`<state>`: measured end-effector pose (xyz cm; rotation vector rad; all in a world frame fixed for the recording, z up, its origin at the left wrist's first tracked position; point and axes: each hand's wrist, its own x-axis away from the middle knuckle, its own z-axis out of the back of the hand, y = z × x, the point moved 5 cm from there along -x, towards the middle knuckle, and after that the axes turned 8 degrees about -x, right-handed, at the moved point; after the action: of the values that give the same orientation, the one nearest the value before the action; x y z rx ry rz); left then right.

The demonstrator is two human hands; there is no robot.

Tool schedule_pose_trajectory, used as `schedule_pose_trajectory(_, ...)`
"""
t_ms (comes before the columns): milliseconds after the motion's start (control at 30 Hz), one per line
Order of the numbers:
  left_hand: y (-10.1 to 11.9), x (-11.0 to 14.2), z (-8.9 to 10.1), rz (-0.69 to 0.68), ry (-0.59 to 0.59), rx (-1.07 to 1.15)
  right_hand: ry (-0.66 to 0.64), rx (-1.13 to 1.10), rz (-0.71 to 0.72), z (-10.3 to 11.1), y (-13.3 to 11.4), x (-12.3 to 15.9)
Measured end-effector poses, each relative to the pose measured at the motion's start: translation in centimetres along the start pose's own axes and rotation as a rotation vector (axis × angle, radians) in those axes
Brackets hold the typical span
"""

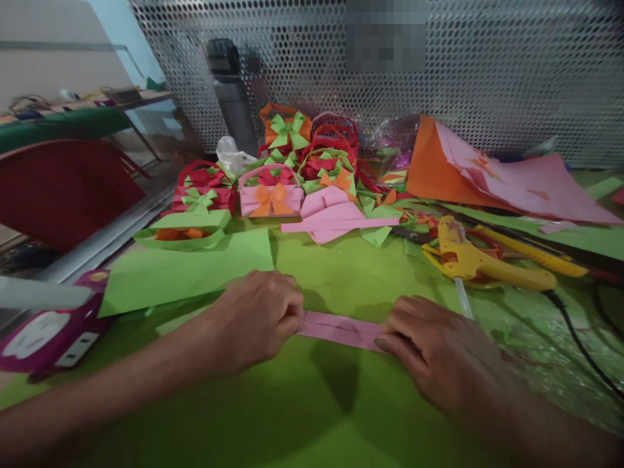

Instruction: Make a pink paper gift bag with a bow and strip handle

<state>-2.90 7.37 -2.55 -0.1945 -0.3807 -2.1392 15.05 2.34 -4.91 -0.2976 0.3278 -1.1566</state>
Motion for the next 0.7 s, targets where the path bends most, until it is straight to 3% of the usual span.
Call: schedule_pose_trajectory(700,-0.04,0.11,-0.65,-0.071,0.082,-0.09,0.033,0.041,0.075,0.13,-0.47,-0.07)
